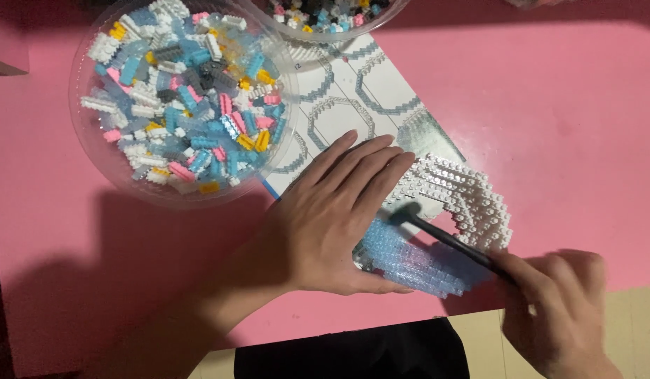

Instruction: Assembling a toy robot using interlocking blocks and a small plastic hammer

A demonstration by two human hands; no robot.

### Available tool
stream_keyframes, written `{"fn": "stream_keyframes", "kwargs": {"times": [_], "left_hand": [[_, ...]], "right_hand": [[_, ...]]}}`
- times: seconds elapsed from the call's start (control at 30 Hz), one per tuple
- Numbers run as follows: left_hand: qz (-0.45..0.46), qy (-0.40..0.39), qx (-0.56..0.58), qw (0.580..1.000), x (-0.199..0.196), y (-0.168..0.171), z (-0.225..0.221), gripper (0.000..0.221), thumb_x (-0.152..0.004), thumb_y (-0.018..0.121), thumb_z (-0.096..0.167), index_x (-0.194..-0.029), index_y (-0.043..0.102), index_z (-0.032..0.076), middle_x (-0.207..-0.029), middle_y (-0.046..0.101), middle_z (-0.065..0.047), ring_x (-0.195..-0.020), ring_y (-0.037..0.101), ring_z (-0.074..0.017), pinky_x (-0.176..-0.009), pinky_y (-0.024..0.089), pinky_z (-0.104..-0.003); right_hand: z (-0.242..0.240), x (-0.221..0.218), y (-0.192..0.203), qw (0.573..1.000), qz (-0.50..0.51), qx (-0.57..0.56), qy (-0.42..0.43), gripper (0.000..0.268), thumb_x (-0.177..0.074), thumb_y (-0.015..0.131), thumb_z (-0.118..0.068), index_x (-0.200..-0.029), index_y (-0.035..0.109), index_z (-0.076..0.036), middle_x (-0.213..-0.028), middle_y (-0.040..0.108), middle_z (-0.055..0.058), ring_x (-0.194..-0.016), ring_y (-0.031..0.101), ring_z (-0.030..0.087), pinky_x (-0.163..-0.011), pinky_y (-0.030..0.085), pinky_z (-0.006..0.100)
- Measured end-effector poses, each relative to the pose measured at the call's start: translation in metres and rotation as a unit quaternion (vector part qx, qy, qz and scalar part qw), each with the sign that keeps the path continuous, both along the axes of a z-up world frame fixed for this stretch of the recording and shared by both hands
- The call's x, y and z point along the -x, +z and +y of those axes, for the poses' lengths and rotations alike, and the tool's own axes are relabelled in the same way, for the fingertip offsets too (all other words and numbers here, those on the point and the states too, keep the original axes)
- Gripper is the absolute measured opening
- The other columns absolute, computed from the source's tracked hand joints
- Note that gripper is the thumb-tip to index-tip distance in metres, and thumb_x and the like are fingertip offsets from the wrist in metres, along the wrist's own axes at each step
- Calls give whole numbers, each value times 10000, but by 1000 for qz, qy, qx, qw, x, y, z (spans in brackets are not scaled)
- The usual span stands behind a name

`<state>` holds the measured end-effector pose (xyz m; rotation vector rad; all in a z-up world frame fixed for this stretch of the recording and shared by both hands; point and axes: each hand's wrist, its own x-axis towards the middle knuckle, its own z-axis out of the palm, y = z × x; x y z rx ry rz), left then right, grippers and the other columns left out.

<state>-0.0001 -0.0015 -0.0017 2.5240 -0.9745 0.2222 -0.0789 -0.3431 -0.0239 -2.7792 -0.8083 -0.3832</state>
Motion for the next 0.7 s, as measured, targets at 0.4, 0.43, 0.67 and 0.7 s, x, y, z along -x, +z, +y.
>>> {"fn": "stream_keyframes", "kwargs": {"times": [0.4,0.43,0.67,0.7], "left_hand": [[7,-6,20,1000,0,1,2,1261,-820,545,940,-1587,393,-51,-1614,523,-194,-1546,455,-317,-1354,234,-475],[5,-8,22,1000,0,1,1,1261,-820,545,940,-1587,393,-51,-1614,523,-194,-1546,455,-317,-1354,234,-475],[-13,3,1,1000,0,-4,-1,1369,-745,602,1011,-1582,402,-53,-1591,550,-184,-1534,472,-313,-1348,248,-460],[-23,8,-2,1000,1,-5,-1,1410,-714,610,1040,-1572,415,-61,-1565,576,-194,-1520,492,-318,-1346,253,-461]], "right_hand": [[-45,32,-11,994,38,61,-81,274,-1017,708,-195,-1268,804,-249,-944,675,-59,-785,575,235,-1158,429,478],[-32,25,1,994,36,63,-83,274,-1017,708,-195,-1268,804,-249,-944,675,-59,-785,575,235,-1158,429,478],[-44,41,17,964,115,-124,-207,357,-1046,530,-11,-1351,706,47,-1179,513,277,-1140,518,374,-1009,408,433],[-39,44,17,948,99,-192,-232,393,-1173,460,-87,-1439,643,137,-1466,501,358,-1429,501,410,-1249,389,466]]}}
